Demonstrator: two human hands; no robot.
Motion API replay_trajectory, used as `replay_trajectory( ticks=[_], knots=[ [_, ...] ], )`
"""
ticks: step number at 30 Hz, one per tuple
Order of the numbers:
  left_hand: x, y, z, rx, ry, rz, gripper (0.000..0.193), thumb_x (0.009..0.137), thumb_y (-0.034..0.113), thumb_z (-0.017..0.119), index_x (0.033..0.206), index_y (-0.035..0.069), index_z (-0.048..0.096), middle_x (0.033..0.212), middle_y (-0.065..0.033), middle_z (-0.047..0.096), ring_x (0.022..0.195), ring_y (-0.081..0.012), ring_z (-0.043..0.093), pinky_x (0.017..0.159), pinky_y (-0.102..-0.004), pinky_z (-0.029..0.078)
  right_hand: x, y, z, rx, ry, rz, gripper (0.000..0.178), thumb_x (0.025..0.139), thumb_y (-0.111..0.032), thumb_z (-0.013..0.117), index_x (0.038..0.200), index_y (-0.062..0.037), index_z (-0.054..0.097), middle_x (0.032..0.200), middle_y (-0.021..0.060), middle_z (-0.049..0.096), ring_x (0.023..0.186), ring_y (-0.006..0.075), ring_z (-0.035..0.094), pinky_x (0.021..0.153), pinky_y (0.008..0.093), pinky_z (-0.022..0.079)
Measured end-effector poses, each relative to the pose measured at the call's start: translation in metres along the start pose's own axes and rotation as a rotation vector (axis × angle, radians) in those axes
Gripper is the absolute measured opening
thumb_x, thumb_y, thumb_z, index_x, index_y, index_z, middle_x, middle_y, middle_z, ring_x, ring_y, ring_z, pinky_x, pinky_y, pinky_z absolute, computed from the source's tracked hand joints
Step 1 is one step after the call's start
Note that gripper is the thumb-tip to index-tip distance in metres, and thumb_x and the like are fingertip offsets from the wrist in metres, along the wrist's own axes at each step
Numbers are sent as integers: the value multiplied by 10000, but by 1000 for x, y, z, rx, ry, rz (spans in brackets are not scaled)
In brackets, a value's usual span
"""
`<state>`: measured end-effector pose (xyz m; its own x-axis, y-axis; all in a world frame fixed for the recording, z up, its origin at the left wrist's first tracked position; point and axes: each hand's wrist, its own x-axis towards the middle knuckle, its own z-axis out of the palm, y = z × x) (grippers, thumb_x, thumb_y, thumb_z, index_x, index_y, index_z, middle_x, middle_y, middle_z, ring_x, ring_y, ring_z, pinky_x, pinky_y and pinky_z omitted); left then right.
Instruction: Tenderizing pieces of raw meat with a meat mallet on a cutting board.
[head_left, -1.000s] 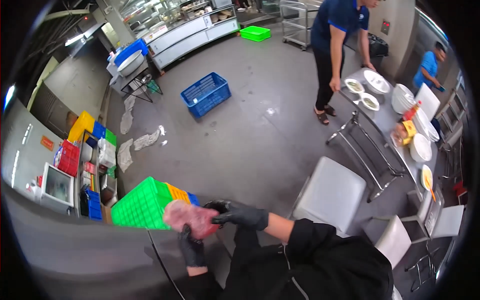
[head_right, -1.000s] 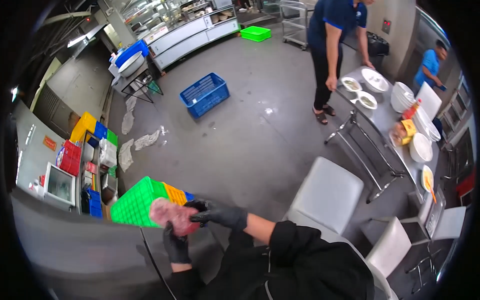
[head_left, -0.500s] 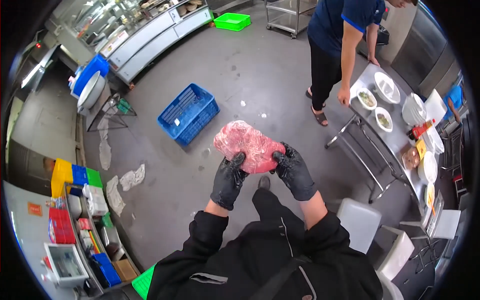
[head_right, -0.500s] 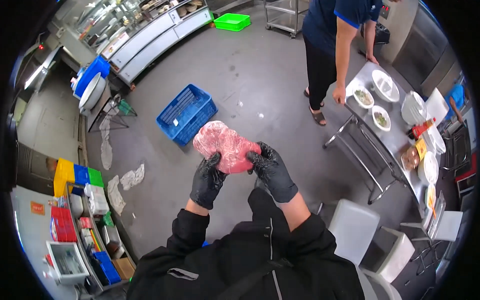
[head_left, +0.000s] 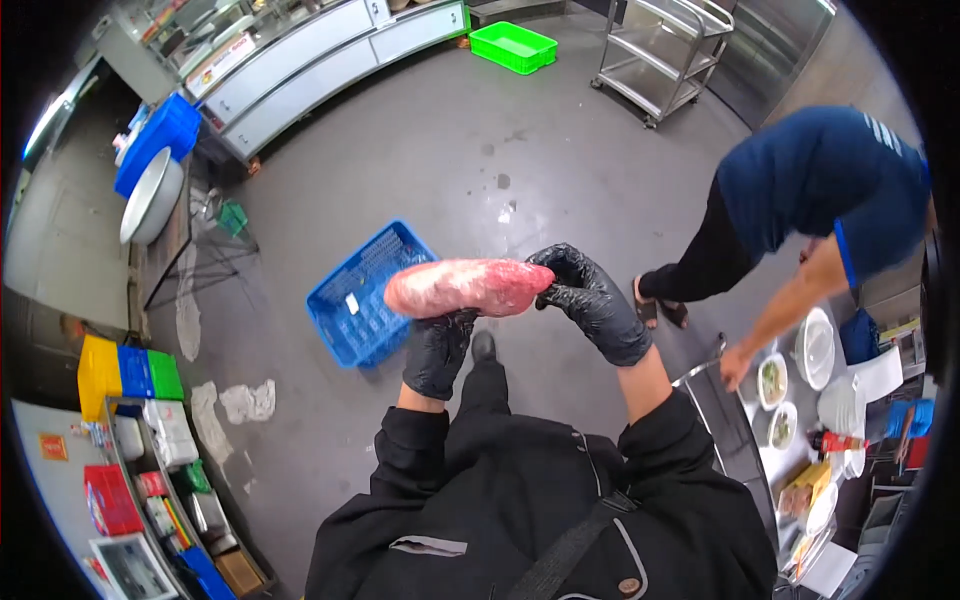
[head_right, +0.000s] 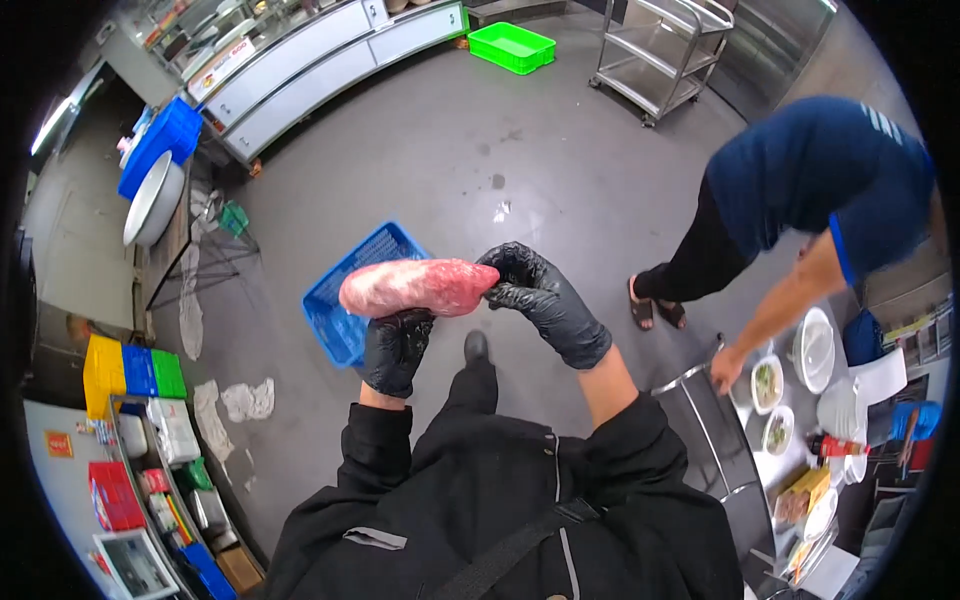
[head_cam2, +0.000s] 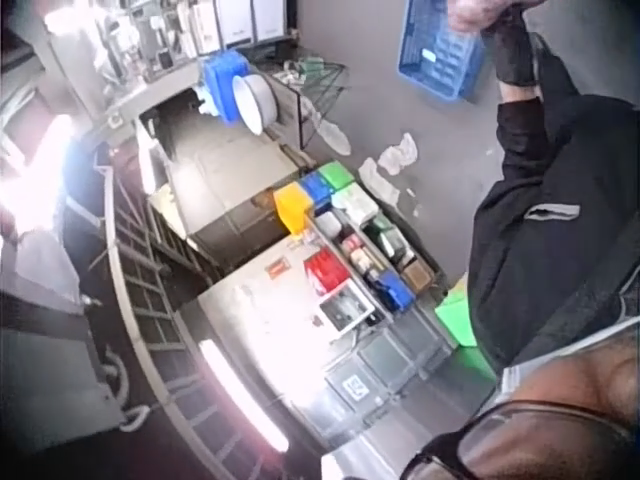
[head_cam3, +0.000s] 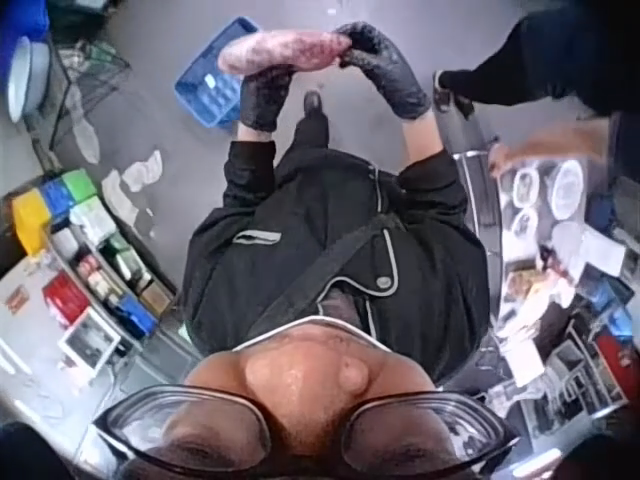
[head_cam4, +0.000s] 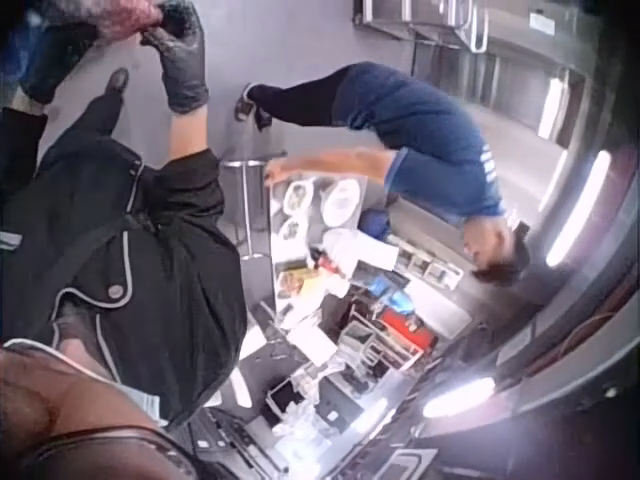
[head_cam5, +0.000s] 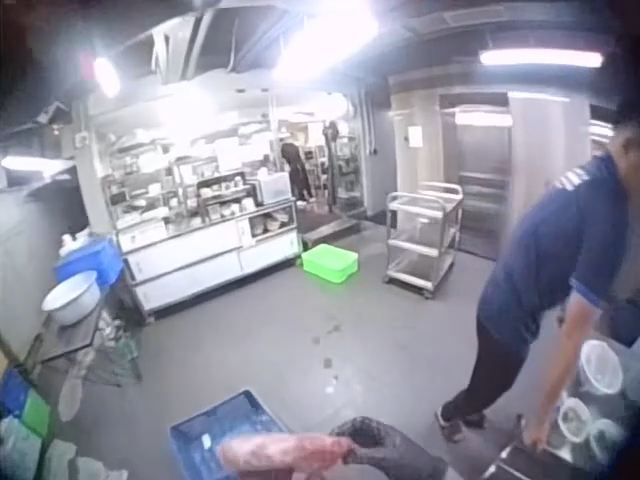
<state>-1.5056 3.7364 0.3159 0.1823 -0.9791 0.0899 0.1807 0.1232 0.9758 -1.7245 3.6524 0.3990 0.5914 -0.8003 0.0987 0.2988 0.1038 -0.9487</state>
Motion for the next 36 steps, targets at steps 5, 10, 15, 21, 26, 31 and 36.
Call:
replay_trajectory(
  ticks=[5,10,15,21,26,31,36],
  knots=[
    [256,33,36,-425,-195,-53,423,945,153,467,1317,-40,412,1291,-137,494,1143,-190,502,997,-321,406,174,-26,-106,510,-40,262,471,919,-367,498,1265,-49,477,1166,125,577,940,275,618,707,400,530],
    [469,0,98,-241,-286,-112,590,873,100,582,1394,17,317,1341,-147,451,1225,-195,445,1043,-341,361,327,-59,-226,271,418,113,421,873,-233,594,1227,-29,493,1101,104,583,937,219,598,738,357,527],
    [663,-17,145,-592,-671,-529,644,789,114,690,1342,15,377,1244,-113,549,1113,-205,554,954,-334,444,481,-71,-385,249,665,-54,228,825,-49,650,1028,-43,547,921,16,575,852,107,561,766,263,492],
    [898,-38,193,-534,-185,-495,537,773,76,699,1257,11,476,1188,-93,577,1088,-208,563,932,-340,454,700,-105,-522,-286,572,-121,187,849,-86,646,1006,-28,564,945,24,603,902,106,552,836,268,448],
    [1113,-73,199,-520,-63,-413,486,770,38,679,1220,1,499,1136,-102,602,1034,-205,592,905,-334,480,894,-154,-627,-1282,168,-365,322,767,-96,661,1086,-78,619,1084,119,585,970,275,576,838,356,463],
    [1335,-131,219,-405,-33,-403,448,771,6,649,1197,-6,513,1099,-109,615,988,-205,612,868,-326,500,1080,-147,-766,-1290,4,-285,154,715,-109,650,839,-55,576,787,114,531,781,306,532,693,396,446],
    [1561,-166,292,-599,-5,-631,300,847,95,582,1133,14,543,1141,-126,562,1041,-278,573,854,-449,523,1213,-178,-913,-1121,210,-162,183,701,-111,616,860,-41,560,777,134,536,739,303,543,664,383,452]
  ],
)
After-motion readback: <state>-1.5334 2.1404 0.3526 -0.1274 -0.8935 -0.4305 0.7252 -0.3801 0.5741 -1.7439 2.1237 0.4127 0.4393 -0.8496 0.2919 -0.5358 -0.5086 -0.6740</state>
